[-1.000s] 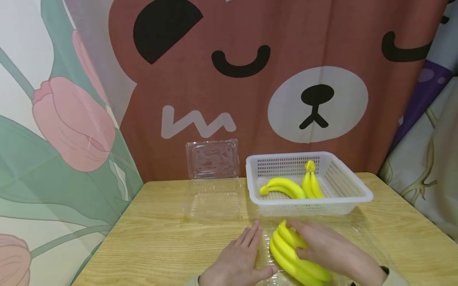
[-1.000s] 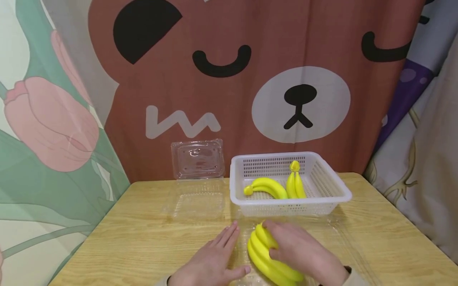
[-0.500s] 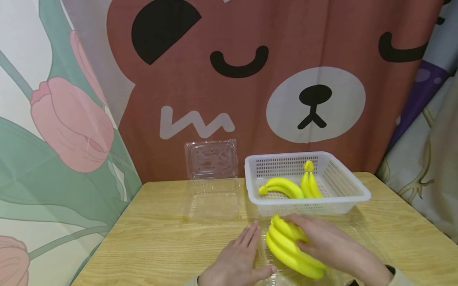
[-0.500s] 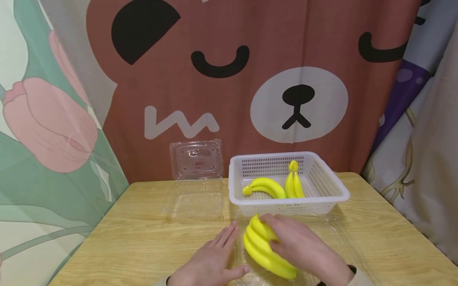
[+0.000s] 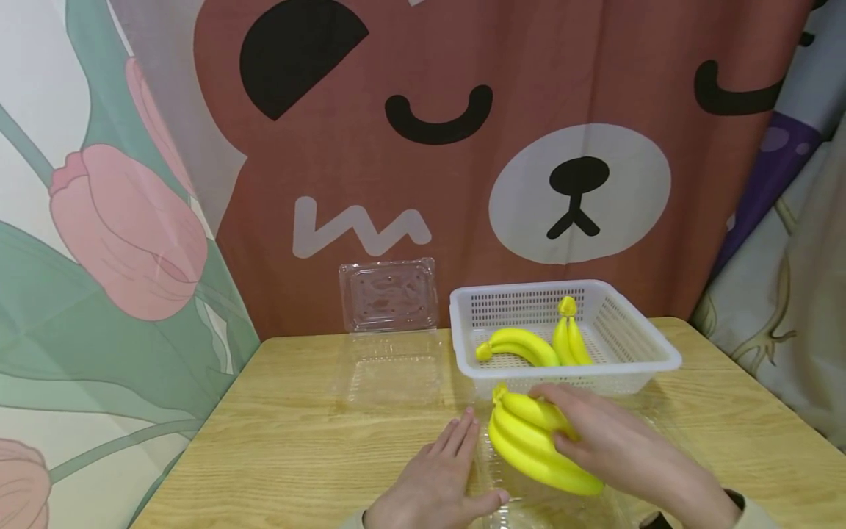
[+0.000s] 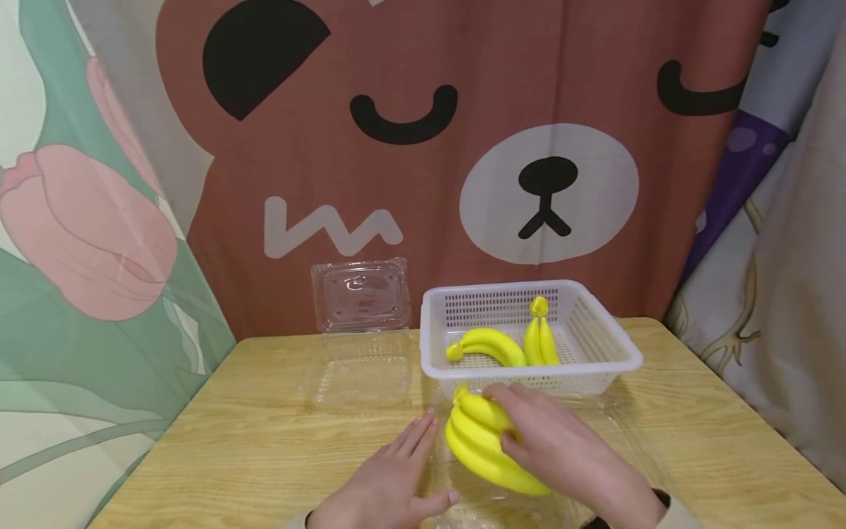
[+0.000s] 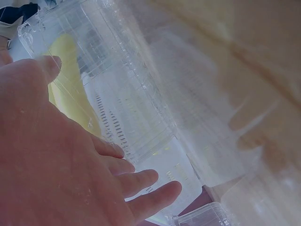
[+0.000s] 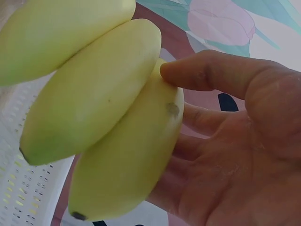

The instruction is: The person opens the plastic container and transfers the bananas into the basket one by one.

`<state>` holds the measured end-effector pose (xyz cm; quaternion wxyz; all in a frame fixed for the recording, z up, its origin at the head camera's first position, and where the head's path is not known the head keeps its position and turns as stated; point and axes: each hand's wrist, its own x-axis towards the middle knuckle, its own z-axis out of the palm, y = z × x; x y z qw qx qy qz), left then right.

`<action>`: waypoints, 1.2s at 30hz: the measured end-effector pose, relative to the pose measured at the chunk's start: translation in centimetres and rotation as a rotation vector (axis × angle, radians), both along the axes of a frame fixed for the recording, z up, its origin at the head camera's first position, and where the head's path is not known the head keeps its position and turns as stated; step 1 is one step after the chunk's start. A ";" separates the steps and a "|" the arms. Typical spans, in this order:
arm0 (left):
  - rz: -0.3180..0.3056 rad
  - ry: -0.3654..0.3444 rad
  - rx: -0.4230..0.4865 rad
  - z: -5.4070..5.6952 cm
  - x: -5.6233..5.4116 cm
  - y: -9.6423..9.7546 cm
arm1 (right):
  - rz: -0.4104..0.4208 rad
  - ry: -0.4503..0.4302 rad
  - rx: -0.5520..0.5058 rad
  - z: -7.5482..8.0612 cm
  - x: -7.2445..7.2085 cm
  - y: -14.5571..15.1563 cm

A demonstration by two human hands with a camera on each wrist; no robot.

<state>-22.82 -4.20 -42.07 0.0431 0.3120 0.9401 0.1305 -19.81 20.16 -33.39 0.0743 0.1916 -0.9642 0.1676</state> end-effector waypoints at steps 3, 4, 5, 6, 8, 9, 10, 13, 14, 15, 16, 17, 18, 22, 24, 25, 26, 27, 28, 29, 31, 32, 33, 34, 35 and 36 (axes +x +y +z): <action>0.002 0.005 -0.004 0.0 0.0 0.0 | -0.004 -0.005 -0.018 0.2 0.0 0.1; 0.002 0.006 -0.004 0.0 0.0 0.0 | -0.004 -0.006 -0.024 0.2 0.1 0.1; 0.001 0.006 -0.004 0.0 0.0 0.0 | -0.003 -0.009 -0.029 0.3 0.1 0.2; 0.001 0.005 -0.002 0.0 0.0 0.0 | 0.000 -0.009 -0.034 0.3 0.1 0.2; -0.001 0.003 0.000 0.0 0.0 0.0 | 0.006 -0.011 -0.038 0.4 0.1 0.2; -0.002 0.002 0.002 0.0 -0.1 0.0 | 0.009 -0.005 -0.035 0.4 0.1 0.2; -0.003 0.003 0.003 0.0 -0.1 0.0 | 0.012 -0.003 -0.034 0.4 0.1 0.2; -0.005 0.008 0.005 -0.1 -0.1 0.0 | 0.008 -0.011 -0.032 0.6 0.3 0.3; -0.005 0.009 0.006 -0.1 -0.1 0.1 | 0.005 -0.018 -0.033 0.6 0.3 0.3; -0.006 0.011 0.006 -0.1 -0.1 0.1 | 0.001 -0.025 -0.036 0.7 0.4 0.3; -0.005 0.012 0.005 -0.1 -0.1 0.1 | -0.003 -0.039 -0.043 0.8 0.4 0.3; -0.003 0.012 0.004 -0.1 -0.1 0.1 | -0.008 -0.052 -0.048 0.8 0.5 0.3; -0.003 0.013 0.003 -0.2 -0.1 0.1 | -0.012 -0.062 -0.051 0.9 0.5 0.3; -0.003 0.009 0.003 -0.2 -0.1 0.1 | -0.024 -0.082 -0.057 1.2 0.6 0.4; -0.005 0.009 0.003 -0.2 -0.1 0.0 | -0.021 -0.063 -0.055 1.3 0.7 0.5; -0.005 0.009 0.003 -0.2 -0.1 0.0 | -0.018 -0.048 -0.056 1.4 0.7 0.6; -0.005 0.011 0.002 -0.2 -0.1 0.0 | -0.014 -0.028 -0.057 1.5 0.7 0.6; -0.005 0.015 0.001 -0.3 -0.1 0.0 | -0.002 -0.004 -0.059 1.6 0.7 0.8; -0.006 0.021 -0.001 -0.3 -0.1 0.0 | 0.003 0.020 -0.058 1.6 0.6 0.9; -0.007 0.031 -0.005 -0.3 -0.1 0.0 | 0.010 0.047 -0.055 1.7 0.5 0.9; -0.008 0.047 -0.008 -0.3 0.0 0.0 | 0.024 0.086 -0.050 1.8 0.2 1.2; -0.008 0.054 -0.009 -0.3 0.0 0.0 | 0.028 0.104 -0.044 1.8 0.0 1.3; -0.008 0.058 -0.011 -0.3 0.0 0.0 | 0.033 0.120 -0.038 1.9 -0.2 1.4; -0.007 0.058 -0.011 -0.3 0.0 0.0 | 0.034 0.131 -0.033 1.9 -0.4 1.5; -0.005 0.055 -0.011 -0.4 0.0 0.1 | 0.035 0.139 -0.031 2.0 -0.6 1.6; -0.002 0.049 -0.008 -0.4 0.0 0.1 | 0.036 0.148 -0.029 2.1 -0.8 1.7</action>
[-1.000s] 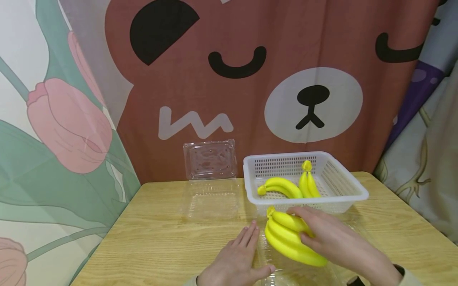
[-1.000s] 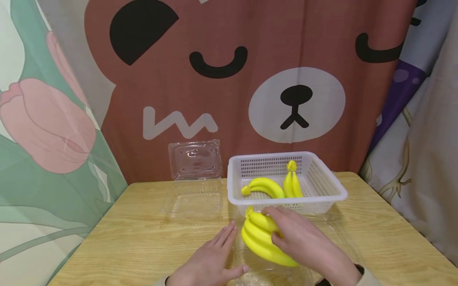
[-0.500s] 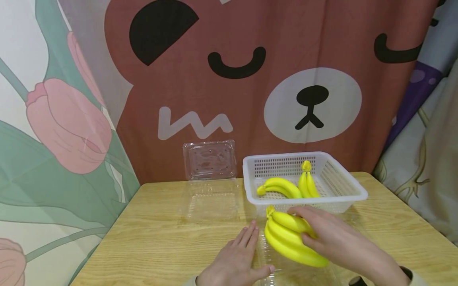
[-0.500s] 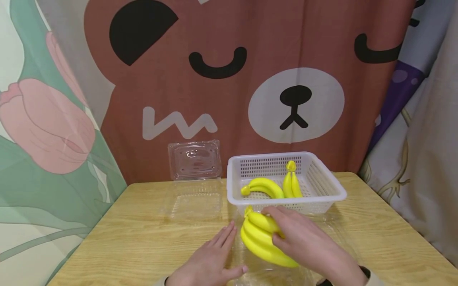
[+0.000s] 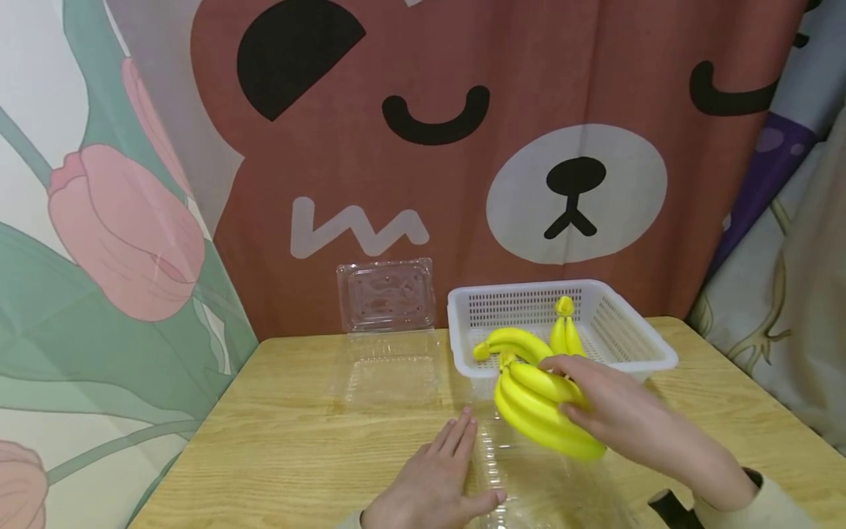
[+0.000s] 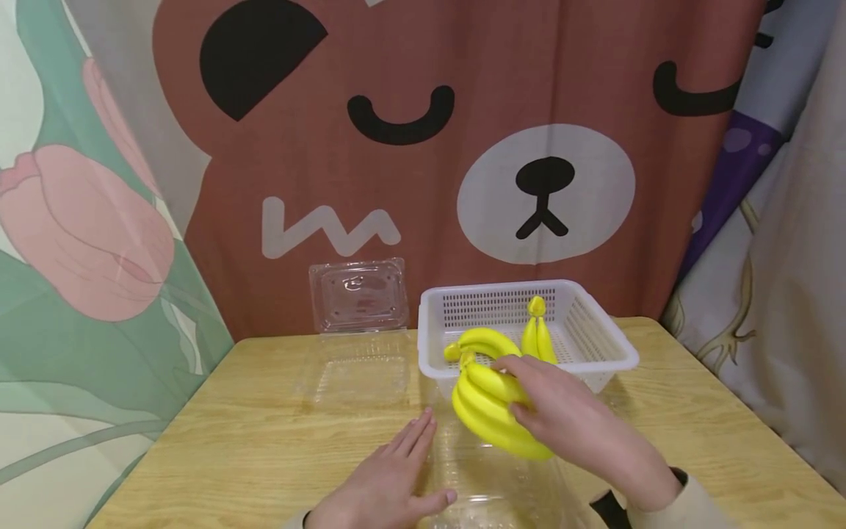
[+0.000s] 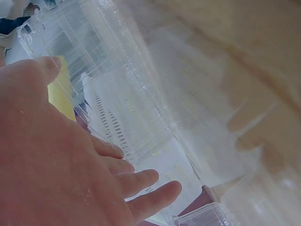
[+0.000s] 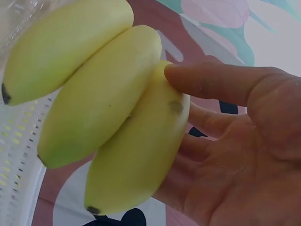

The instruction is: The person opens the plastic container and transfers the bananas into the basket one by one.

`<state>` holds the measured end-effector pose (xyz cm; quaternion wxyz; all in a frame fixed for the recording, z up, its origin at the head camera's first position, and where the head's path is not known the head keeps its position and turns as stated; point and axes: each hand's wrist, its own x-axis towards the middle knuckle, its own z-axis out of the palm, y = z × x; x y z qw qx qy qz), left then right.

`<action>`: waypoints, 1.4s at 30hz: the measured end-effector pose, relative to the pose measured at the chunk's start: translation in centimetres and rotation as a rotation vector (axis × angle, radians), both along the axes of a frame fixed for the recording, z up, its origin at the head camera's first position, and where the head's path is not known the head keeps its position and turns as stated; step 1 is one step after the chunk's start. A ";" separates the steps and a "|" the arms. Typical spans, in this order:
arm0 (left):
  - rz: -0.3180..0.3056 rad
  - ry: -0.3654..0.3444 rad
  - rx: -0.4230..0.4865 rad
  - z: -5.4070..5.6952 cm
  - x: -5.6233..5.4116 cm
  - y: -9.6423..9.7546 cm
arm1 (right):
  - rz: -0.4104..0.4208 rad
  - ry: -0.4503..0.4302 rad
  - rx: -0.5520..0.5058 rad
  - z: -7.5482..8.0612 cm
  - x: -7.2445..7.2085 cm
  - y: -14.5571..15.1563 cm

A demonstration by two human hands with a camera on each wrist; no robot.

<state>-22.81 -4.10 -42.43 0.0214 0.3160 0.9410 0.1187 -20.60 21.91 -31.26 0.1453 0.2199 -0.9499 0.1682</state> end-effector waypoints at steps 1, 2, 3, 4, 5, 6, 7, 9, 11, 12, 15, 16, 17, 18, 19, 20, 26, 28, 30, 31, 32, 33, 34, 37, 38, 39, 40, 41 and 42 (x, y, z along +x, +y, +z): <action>0.001 -0.005 0.001 0.0 0.0 0.0 | 0.002 0.007 0.001 0.1 -0.2 0.1; 0.003 -0.012 0.003 0.0 0.0 0.0 | 0.006 0.013 0.001 0.3 -0.4 0.2; 0.003 -0.019 0.004 0.0 0.0 0.0 | 0.011 0.023 0.003 0.4 -0.6 0.3; 0.002 -0.022 0.006 0.0 0.0 0.0 | 0.015 0.027 0.002 0.5 -0.8 0.4; 0.001 -0.024 0.007 0.0 0.0 0.0 | 0.021 0.035 0.001 0.7 -1.0 0.4; -0.002 -0.020 0.007 0.0 0.0 0.0 | 0.030 0.034 -0.002 0.8 -1.2 0.5; -0.005 -0.018 0.006 0.0 0.0 0.0 | 0.035 0.036 -0.001 1.0 -1.4 0.5; -0.008 -0.012 0.005 0.0 0.0 0.0 | 0.040 0.047 -0.001 1.3 -1.8 0.6; -0.007 -0.008 0.003 0.0 0.0 0.0 | 0.039 0.040 -0.004 1.8 -2.3 0.5; -0.006 -0.008 0.003 0.0 0.0 0.0 | 0.037 0.034 -0.002 2.0 -2.6 0.5; -0.008 -0.010 0.007 -0.1 0.0 0.0 | 0.026 0.016 0.000 2.5 -3.4 0.3; -0.010 -0.010 0.009 -0.1 -0.1 0.0 | 0.024 0.012 0.004 2.7 -3.8 0.2; -0.012 -0.010 0.010 -0.2 -0.1 0.0 | 0.023 0.009 0.004 2.8 -4.1 0.1; -0.014 -0.008 0.011 -0.2 -0.1 0.0 | 0.027 0.012 0.000 2.8 -4.4 0.1; -0.015 -0.007 0.010 -0.2 -0.1 0.0 | 0.030 0.018 -0.002 2.8 -4.8 0.0; -0.014 -0.006 0.008 -0.2 -0.1 0.0 | 0.038 0.023 -0.004 2.9 -5.2 -0.1; -0.005 -0.012 0.004 -0.1 -0.1 0.0 | 0.007 0.006 -0.011 3.1 -7.6 -0.6; -0.009 -0.008 0.005 -0.1 -0.1 -0.1 | -0.020 -0.019 -0.005 3.1 -8.4 -0.8; -0.013 -0.005 0.005 0.0 -0.1 -0.1 | -0.034 -0.041 0.004 3.0 -9.4 -1.1; -0.014 -0.004 0.005 0.0 0.0 -0.2 | -0.039 -0.046 0.008 3.0 -9.8 -1.3; -0.015 -0.003 0.005 0.0 0.0 -0.2 | -0.042 -0.052 0.008 3.0 -10.2 -1.4; -0.016 -0.002 0.005 0.0 0.0 -0.2 | -0.047 -0.058 0.008 2.9 -10.6 -1.5; -0.015 -0.006 0.008 0.0 0.0 -0.2 | -0.047 -0.063 0.009 2.9 -11.0 -1.7; -0.014 -0.007 0.011 0.0 0.0 -0.2 | -0.051 -0.085 -0.004 2.5 -12.0 -2.1; -0.015 -0.005 0.012 0.1 0.0 -0.2 | -0.047 -0.091 -0.008 2.3 -12.3 -2.2; -0.016 -0.002 0.012 0.0 0.0 -0.2 | -0.044 -0.096 -0.013 2.1 -12.6 -2.3; -0.017 0.001 0.013 0.0 -0.1 -0.2 | -0.038 -0.099 -0.020 1.9 -12.9 -2.4; -0.019 0.007 0.014 0.0 -0.1 -0.2 | -0.033 -0.099 -0.027 1.6 -13.2 -2.5; -0.021 0.015 0.013 0.0 -0.1 -0.2 | -0.027 -0.098 -0.032 1.3 -13.5 -2.6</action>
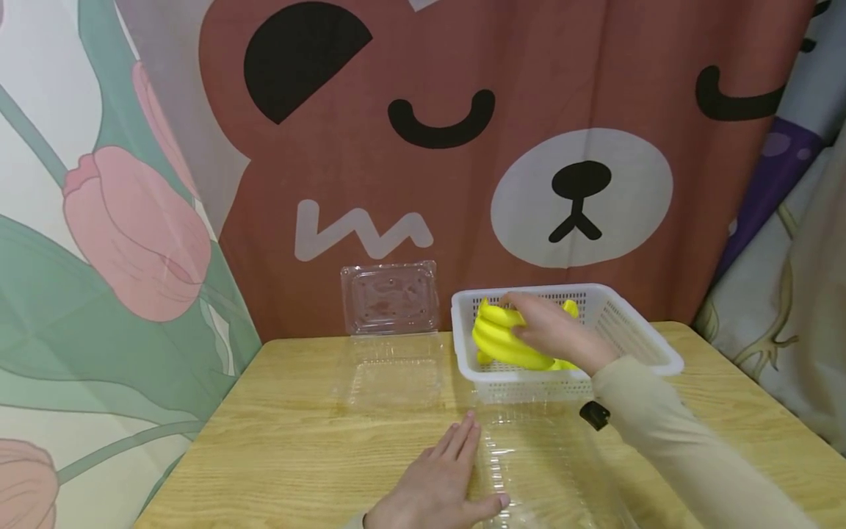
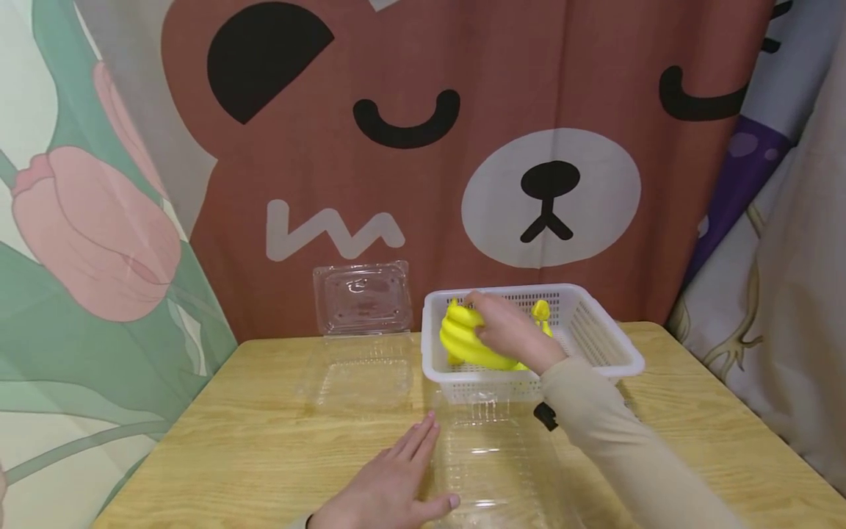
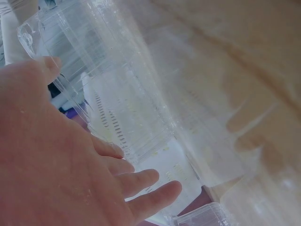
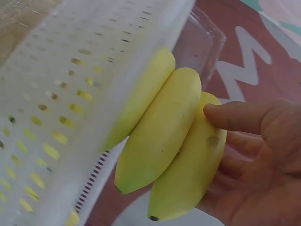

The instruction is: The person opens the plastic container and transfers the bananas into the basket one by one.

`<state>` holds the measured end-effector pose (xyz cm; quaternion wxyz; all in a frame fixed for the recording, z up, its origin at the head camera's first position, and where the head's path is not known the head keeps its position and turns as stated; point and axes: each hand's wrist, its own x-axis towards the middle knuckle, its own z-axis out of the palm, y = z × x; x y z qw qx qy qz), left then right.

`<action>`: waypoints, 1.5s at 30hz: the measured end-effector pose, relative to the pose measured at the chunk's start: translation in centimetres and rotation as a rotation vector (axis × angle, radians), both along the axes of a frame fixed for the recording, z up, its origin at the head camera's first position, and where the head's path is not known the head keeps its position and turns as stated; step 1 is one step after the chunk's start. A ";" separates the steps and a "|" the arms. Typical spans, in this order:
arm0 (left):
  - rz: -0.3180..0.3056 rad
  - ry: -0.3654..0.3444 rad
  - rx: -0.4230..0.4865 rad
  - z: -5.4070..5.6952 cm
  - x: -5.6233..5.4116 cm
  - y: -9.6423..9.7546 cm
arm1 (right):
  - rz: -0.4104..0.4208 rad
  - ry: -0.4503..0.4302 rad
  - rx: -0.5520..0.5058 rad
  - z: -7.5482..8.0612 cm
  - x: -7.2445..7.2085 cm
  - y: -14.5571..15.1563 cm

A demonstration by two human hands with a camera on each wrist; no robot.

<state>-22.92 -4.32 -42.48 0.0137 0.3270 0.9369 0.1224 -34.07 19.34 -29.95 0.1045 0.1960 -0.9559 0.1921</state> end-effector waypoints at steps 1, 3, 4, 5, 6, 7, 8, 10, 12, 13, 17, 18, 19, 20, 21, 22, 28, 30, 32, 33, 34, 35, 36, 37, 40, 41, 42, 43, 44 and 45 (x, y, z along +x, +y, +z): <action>-0.002 0.005 -0.001 0.0 0.0 0.0 | 0.003 0.005 -0.001 -0.3 -0.3 -0.1; -0.003 0.009 0.002 -0.1 0.0 0.0 | 0.006 0.012 -0.003 -1.0 -0.7 -0.2; -0.003 0.008 0.004 -0.1 0.0 0.0 | 0.006 0.016 -0.002 -1.3 -0.9 -0.3; -0.003 0.003 0.005 -0.1 0.0 0.0 | 0.008 0.016 -0.002 -1.6 -1.1 -0.4; -0.002 -0.003 0.008 -0.1 0.0 0.0 | 0.009 0.012 -0.001 -1.9 -1.2 -0.4; -0.001 -0.010 0.012 -0.1 0.0 0.1 | 0.008 0.009 -0.003 -2.2 -1.4 -0.5; -0.001 -0.016 0.015 -0.1 0.0 0.1 | 0.007 0.002 -0.006 -2.4 -1.5 -0.5; -0.002 -0.024 0.019 -0.1 0.0 0.1 | 0.008 -0.004 -0.012 -2.8 -1.7 -0.5; -0.005 -0.022 0.018 -0.1 0.0 0.1 | 0.009 -0.002 -0.013 -3.2 -1.9 -0.5; -0.007 -0.017 0.016 -0.1 -0.1 0.1 | 0.008 -0.001 -0.012 -3.3 -1.9 -0.5; -0.007 -0.015 0.012 -0.1 0.0 0.1 | 0.008 0.007 -0.001 -3.6 -2.0 -0.5; -0.007 -0.015 0.011 -0.1 0.0 0.1 | 0.005 0.007 0.004 -3.6 -2.1 -0.5; -0.006 -0.016 0.011 -0.1 0.0 0.1 | 0.002 0.005 0.006 -3.7 -2.1 -0.5; -0.006 -0.017 0.009 0.0 0.0 0.1 | -0.001 0.005 0.006 -3.7 -2.1 -0.5; -0.006 -0.014 0.008 0.0 0.0 0.1 | -0.008 -0.005 0.001 -3.7 -2.0 -0.4; -0.006 -0.010 0.006 0.0 0.0 0.1 | -0.013 -0.010 -0.001 -3.7 -2.0 -0.4; -0.005 0.010 0.002 -0.1 0.0 0.1 | -0.021 -0.008 -0.034 -2.8 -1.3 -0.3; -0.003 0.006 0.008 -0.1 0.0 0.1 | -0.021 0.006 -0.032 -2.7 -1.2 -0.4; -0.003 0.005 0.013 -0.1 0.0 0.0 | -0.021 0.009 -0.030 -2.6 -1.1 -0.4; -0.002 0.004 0.015 -0.1 0.0 0.0 | -0.026 0.005 -0.031 -2.5 -1.0 -0.4; -0.001 0.001 0.018 -0.1 0.0 0.0 | -0.030 0.000 -0.030 -2.6 -1.0 -0.4; -0.001 -0.002 0.017 -0.1 0.0 0.0 | -0.032 -0.005 -0.033 -2.6 -0.9 -0.4; -0.001 -0.003 0.017 -0.1 0.0 0.1 | -0.034 -0.010 -0.035 -2.6 -0.8 -0.5; -0.001 -0.003 0.015 -0.1 0.0 0.1 | -0.036 -0.018 -0.038 -2.6 -0.8 -0.5; -0.001 -0.008 0.008 0.0 -0.1 0.1 | -0.031 -0.029 -0.042 -2.8 -0.5 -0.4; -0.001 -0.011 0.005 0.0 0.0 0.1 | -0.029 -0.030 -0.043 -2.8 -0.4 -0.3; 0.000 -0.013 0.003 0.0 0.0 0.1 | -0.027 -0.032 -0.046 -2.8 -0.3 -0.3; 0.002 -0.017 0.001 0.0 0.0 0.0 | -0.024 -0.032 -0.048 -2.8 -0.2 -0.2; 0.003 -0.021 0.002 0.0 0.0 0.0 | -0.021 -0.031 -0.050 -2.9 -0.1 -0.1; 0.006 -0.024 0.003 0.0 0.0 0.0 | -0.020 -0.031 -0.053 -2.9 0.1 0.0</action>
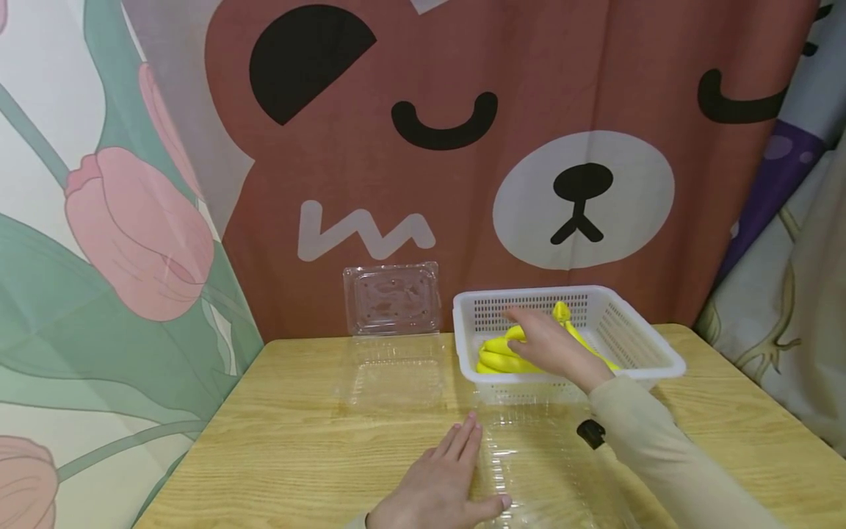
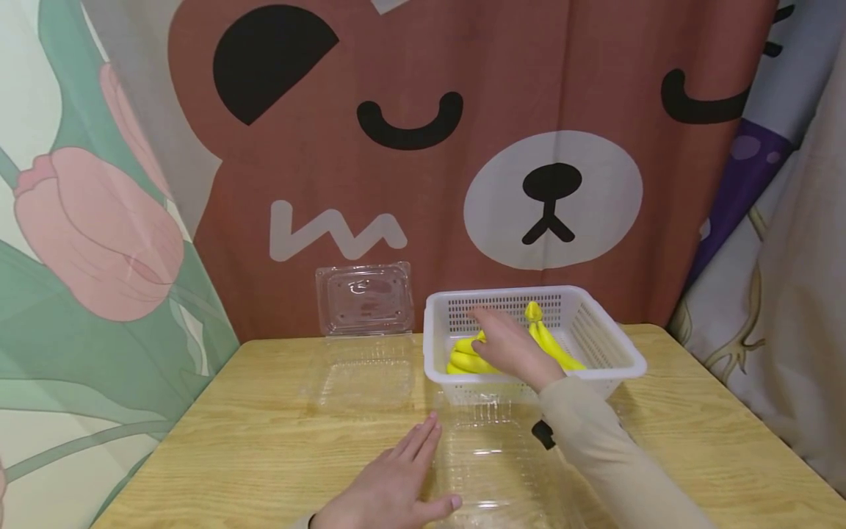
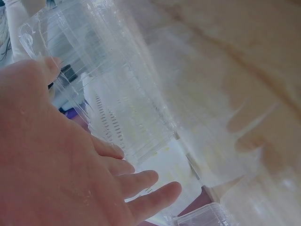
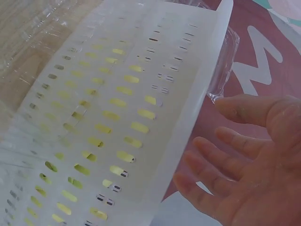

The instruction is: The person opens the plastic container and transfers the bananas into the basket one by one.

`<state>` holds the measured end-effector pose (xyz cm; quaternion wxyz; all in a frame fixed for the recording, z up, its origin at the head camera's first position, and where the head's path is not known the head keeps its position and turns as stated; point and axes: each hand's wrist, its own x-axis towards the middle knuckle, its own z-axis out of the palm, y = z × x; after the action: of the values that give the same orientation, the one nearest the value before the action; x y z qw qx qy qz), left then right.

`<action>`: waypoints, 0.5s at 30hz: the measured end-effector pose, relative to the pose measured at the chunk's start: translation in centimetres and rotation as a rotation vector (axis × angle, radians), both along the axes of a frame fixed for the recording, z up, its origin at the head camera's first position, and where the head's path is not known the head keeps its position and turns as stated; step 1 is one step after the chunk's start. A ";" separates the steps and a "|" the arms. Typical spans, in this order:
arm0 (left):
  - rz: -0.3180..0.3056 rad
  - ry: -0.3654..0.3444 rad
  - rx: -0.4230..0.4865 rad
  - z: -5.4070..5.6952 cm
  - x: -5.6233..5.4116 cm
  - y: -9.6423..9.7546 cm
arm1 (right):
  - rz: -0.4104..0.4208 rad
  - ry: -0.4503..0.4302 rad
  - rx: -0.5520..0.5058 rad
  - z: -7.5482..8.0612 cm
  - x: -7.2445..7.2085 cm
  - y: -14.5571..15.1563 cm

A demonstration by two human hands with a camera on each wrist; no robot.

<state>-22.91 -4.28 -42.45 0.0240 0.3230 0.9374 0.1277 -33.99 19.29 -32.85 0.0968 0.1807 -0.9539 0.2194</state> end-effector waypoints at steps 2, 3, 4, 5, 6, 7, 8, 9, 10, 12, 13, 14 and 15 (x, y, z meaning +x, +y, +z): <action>0.001 0.000 0.001 0.0 0.0 0.0 | -0.002 0.002 -0.003 -0.1 0.3 0.2; -0.001 0.006 -0.001 0.1 0.0 0.0 | -0.002 0.004 -0.004 -0.1 0.5 0.2; -0.002 0.006 0.000 0.1 0.0 0.1 | -0.003 0.006 -0.002 -0.1 0.7 0.2; -0.004 0.008 0.001 0.1 0.0 0.1 | -0.003 0.006 -0.001 -0.1 0.9 0.3; -0.006 0.011 -0.001 0.1 0.0 0.1 | -0.004 0.008 -0.001 -0.1 1.1 0.3; -0.007 0.010 -0.001 0.1 0.0 0.1 | -0.003 0.009 -0.004 0.0 1.4 0.3; -0.008 0.009 -0.001 0.1 0.0 0.1 | -0.002 0.009 -0.008 0.0 1.7 0.2; -0.007 0.005 0.000 0.1 0.0 0.1 | -0.002 0.009 -0.013 0.1 2.1 0.2; -0.005 0.002 0.000 0.1 0.0 0.1 | 0.000 0.006 -0.020 0.1 2.4 0.1; -0.003 0.007 -0.007 0.1 0.0 0.1 | 0.007 0.012 -0.031 0.2 3.2 -0.1; -0.003 0.010 -0.011 0.1 0.0 0.0 | 0.010 0.015 -0.036 0.3 3.6 -0.2; -0.003 0.018 -0.018 0.2 0.0 0.0 | 0.013 0.018 -0.041 0.3 4.0 -0.3; -0.004 0.028 -0.021 0.2 -0.1 0.0 | 0.018 0.025 -0.044 0.3 4.4 -0.4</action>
<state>-22.97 -4.29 -42.28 0.0147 0.3262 0.9383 0.1135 -29.59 18.86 -32.55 0.1105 0.1900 -0.9458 0.2391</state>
